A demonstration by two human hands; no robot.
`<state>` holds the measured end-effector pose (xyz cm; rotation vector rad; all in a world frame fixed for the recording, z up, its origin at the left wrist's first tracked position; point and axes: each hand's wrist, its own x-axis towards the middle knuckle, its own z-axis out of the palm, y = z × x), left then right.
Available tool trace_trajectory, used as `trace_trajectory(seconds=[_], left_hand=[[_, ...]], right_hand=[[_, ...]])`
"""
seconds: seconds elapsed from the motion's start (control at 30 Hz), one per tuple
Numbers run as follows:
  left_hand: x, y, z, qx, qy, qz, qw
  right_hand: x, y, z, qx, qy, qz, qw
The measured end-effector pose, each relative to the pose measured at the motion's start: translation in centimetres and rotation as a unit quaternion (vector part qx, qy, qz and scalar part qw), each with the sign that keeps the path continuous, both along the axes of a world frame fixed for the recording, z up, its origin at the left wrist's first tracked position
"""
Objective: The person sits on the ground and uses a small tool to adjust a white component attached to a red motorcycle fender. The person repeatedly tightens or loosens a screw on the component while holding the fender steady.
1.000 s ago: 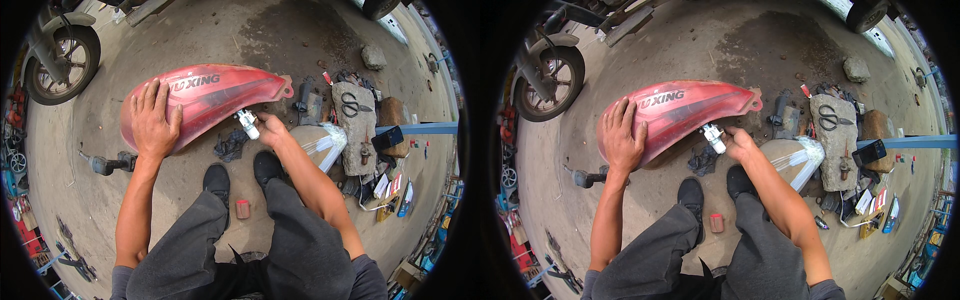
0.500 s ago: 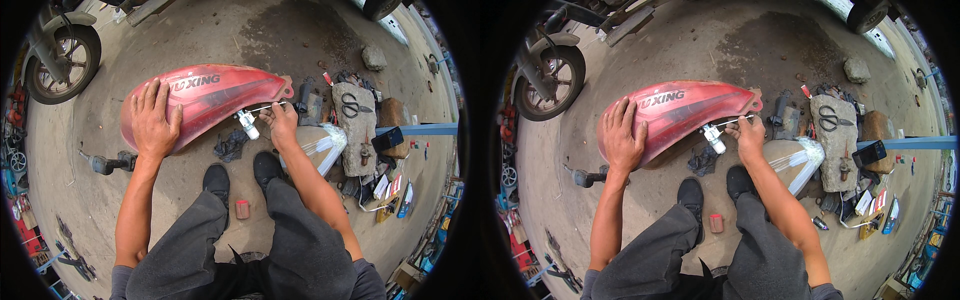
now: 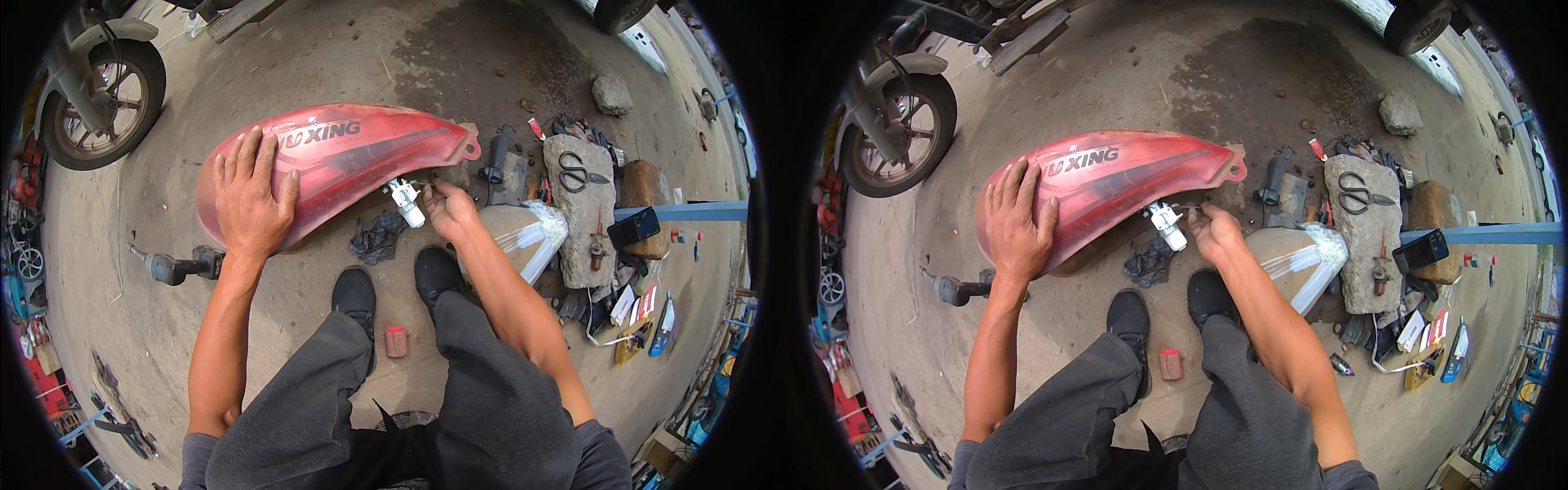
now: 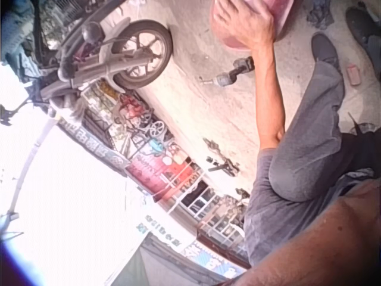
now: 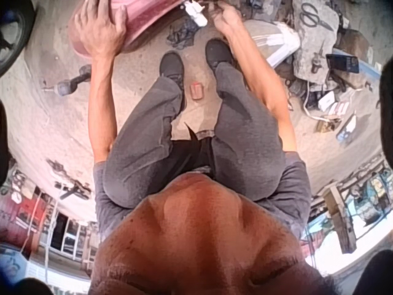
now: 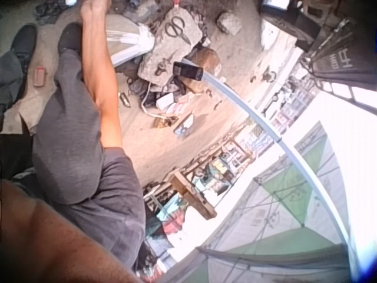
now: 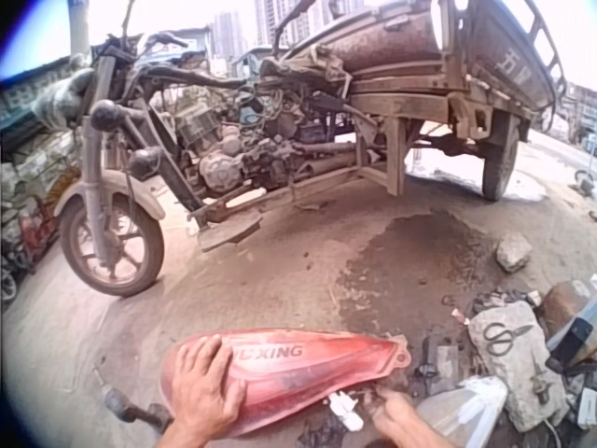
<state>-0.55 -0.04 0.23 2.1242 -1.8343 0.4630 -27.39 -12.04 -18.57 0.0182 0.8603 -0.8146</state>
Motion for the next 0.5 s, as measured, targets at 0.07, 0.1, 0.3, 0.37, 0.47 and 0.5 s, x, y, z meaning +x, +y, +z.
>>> trace_trajectory(seconds=[0.07, 0.1, 0.3, 0.37, 0.47, 0.5], left_hand=[[0.2, 0.3, -0.1, 0.001, 0.000, 0.002, 1.000], [0.3, 0.3, -0.1, 0.001, 0.002, 0.001, 1.000], [0.3, 0.1, 0.0, 0.004, 0.006, 0.000, 1.000], [0.3, 0.1, 0.2, 0.009, -0.008, 0.004, 1.000], [0.7, 0.3, -0.1, 0.021, -0.031, 0.007, 0.999], [1.0, 0.5, -0.2, 0.025, -0.044, 0.007, 0.999]], right_hand=[[-0.2, 0.6, 1.6, -0.064, 0.070, -0.017, 0.995], [-0.3, 0.7, 2.3, -0.096, 0.084, -0.017, 0.992], [-0.2, 0.9, 4.9, -0.244, 0.132, -0.023, 0.961], [-0.2, 1.1, 5.7, -0.265, 0.155, -0.024, 0.951], [0.1, 1.2, 5.1, -0.266, 0.145, -0.026, 0.953], [0.4, 1.3, 5.1, -0.245, 0.130, -0.021, 0.960]])
